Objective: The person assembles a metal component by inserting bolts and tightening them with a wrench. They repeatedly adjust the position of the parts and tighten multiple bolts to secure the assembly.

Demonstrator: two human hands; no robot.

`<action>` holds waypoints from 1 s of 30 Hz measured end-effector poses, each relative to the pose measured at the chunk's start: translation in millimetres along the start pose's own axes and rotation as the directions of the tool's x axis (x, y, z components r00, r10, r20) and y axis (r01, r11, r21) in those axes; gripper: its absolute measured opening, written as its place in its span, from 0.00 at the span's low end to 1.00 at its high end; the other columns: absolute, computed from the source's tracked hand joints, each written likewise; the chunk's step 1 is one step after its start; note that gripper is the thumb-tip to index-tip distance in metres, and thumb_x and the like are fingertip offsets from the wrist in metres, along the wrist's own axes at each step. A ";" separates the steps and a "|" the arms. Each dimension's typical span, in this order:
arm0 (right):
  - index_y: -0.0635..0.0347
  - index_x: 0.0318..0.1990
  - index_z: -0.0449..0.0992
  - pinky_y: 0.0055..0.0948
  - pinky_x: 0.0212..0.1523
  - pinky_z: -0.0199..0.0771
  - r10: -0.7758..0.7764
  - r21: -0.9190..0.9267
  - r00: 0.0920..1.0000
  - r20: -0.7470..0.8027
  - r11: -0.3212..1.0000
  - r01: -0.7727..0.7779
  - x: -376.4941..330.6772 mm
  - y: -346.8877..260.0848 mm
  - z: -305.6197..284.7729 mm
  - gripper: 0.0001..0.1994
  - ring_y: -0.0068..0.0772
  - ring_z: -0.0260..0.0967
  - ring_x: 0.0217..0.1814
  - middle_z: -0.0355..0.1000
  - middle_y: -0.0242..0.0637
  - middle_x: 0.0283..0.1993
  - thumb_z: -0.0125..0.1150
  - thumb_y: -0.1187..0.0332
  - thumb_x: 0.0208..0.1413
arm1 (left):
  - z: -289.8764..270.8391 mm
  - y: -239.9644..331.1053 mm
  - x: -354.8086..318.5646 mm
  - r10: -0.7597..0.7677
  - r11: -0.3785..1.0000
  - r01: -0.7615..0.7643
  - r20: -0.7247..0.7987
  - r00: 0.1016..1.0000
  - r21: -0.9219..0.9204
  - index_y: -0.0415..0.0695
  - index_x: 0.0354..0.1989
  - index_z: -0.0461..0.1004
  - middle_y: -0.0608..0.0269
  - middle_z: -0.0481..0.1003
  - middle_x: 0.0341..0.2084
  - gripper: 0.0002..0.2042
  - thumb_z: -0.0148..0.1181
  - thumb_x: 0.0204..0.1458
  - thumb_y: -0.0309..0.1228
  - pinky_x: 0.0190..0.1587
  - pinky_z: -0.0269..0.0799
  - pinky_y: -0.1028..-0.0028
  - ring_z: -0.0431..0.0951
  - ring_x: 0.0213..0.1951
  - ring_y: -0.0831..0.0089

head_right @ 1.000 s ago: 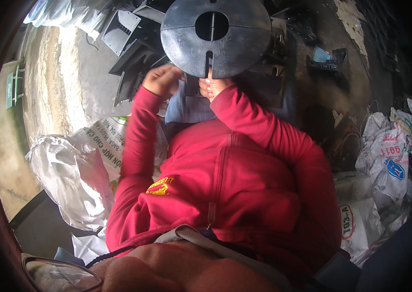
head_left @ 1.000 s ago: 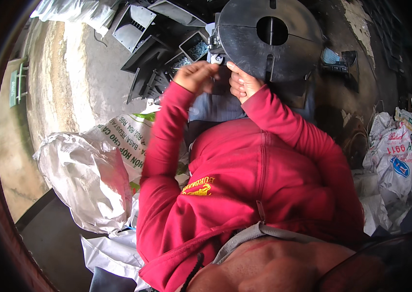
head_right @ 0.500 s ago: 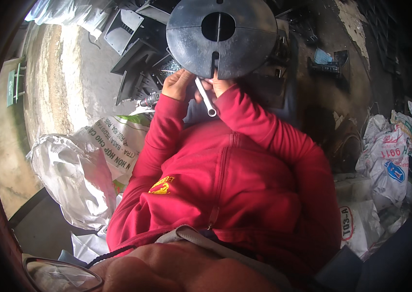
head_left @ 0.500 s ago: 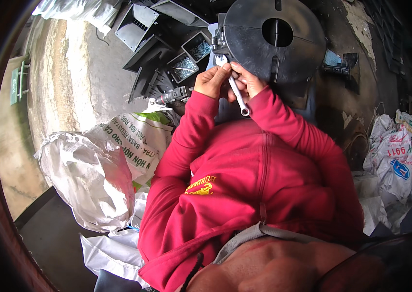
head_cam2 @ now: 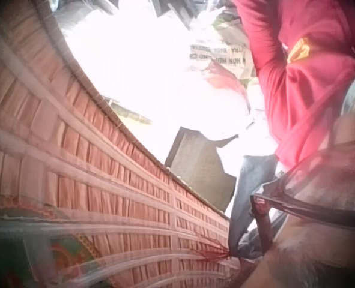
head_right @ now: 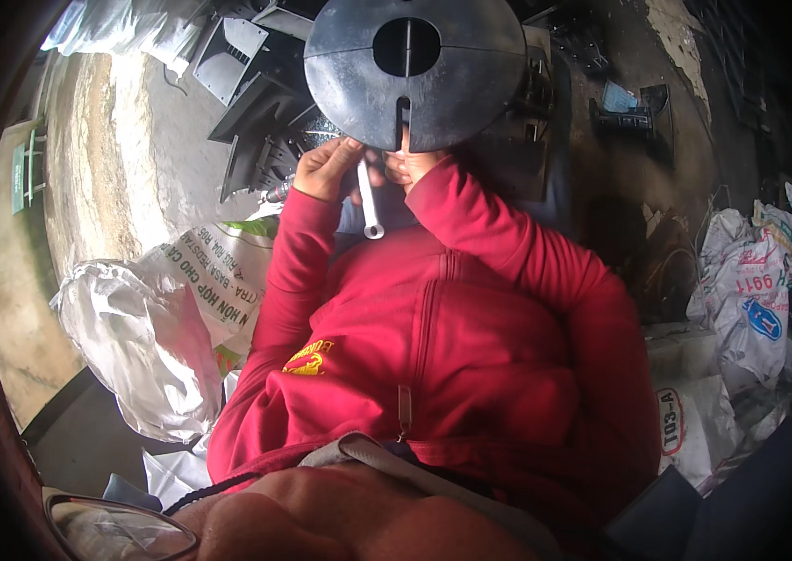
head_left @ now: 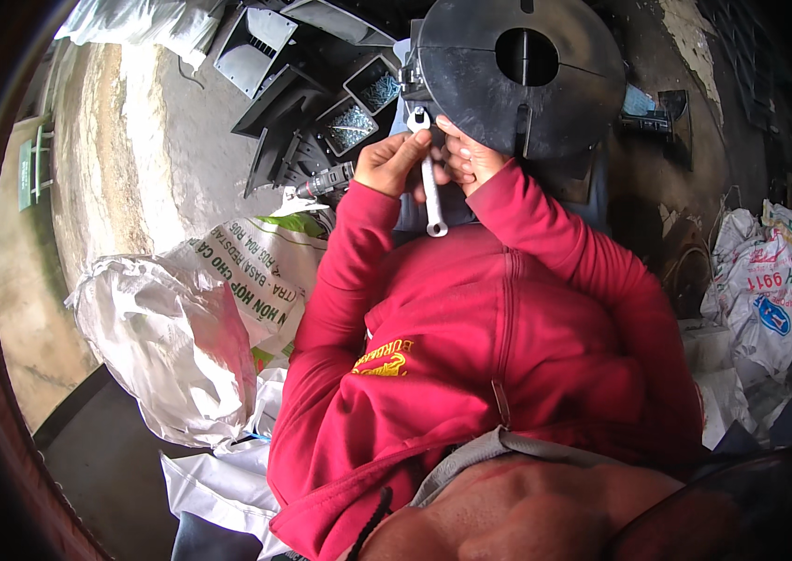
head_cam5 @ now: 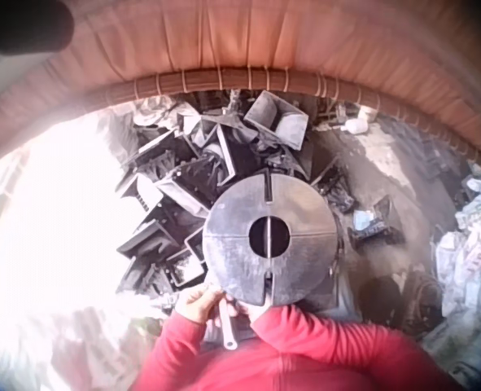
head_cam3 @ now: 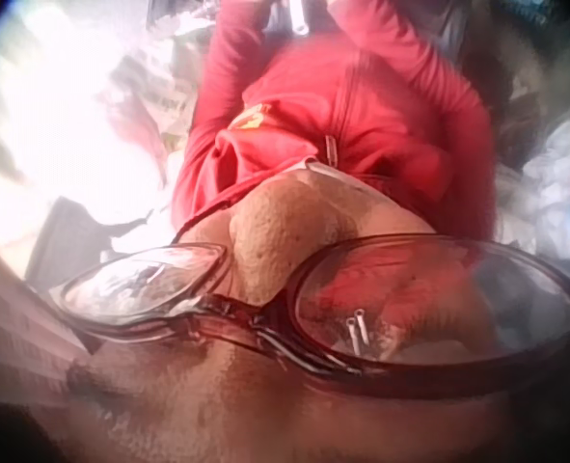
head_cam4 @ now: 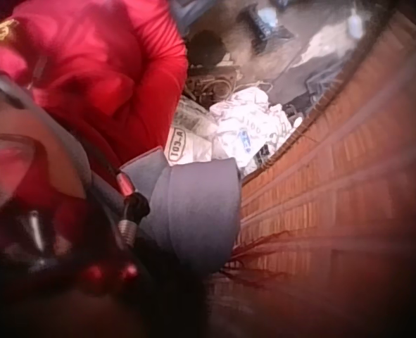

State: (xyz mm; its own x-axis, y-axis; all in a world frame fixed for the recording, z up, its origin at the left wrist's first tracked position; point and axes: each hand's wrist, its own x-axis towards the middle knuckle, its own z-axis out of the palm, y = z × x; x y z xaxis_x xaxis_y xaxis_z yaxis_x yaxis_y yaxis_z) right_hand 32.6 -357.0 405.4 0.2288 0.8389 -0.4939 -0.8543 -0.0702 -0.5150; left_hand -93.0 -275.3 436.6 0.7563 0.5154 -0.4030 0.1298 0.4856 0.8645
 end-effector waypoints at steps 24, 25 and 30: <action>0.51 0.22 0.62 0.15 0.08 0.46 0.025 -0.071 0.997 -0.079 0.997 -0.030 -6.6 0.6 7.0 0.13 0.13 0.45 0.08 0.52 0.20 0.10 0.59 0.60 0.52 | 12.0 2.0 9.6 0.020 0.989 -0.024 -0.026 0.999 -0.146 0.39 0.30 0.72 0.60 0.76 0.19 0.15 0.50 0.56 0.40 0.16 0.65 0.80 0.71 0.13 0.77; 0.50 0.22 0.62 0.14 0.08 0.45 0.037 -0.046 0.998 -0.053 0.998 -0.039 -0.4 1.9 -2.7 0.13 0.13 0.45 0.08 0.52 0.19 0.10 0.59 0.60 0.52 | 6.2 4.5 9.7 0.022 0.996 -0.022 0.004 1.000 -0.092 0.39 0.30 0.72 0.60 0.75 0.18 0.15 0.50 0.56 0.40 0.16 0.65 0.80 0.71 0.14 0.77; 0.47 0.23 0.63 0.13 0.08 0.41 -0.017 0.087 0.997 0.069 0.996 0.011 -1.8 3.9 -5.3 0.11 0.10 0.43 0.08 0.50 0.17 0.11 0.58 0.64 0.53 | -21.9 40.1 7.8 -0.014 0.974 -0.007 0.093 0.996 0.228 0.38 0.24 0.73 0.66 0.71 0.15 0.15 0.54 0.55 0.39 0.19 0.60 0.83 0.67 0.15 0.83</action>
State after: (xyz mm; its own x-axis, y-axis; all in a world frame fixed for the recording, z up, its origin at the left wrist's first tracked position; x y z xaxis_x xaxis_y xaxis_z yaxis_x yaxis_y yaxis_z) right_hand 31.3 -361.7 400.6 0.2101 0.8753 -0.4356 -0.8894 -0.0140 -0.4570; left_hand -95.9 -236.3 461.6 0.8109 0.4401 -0.3857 0.2673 0.3076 0.9132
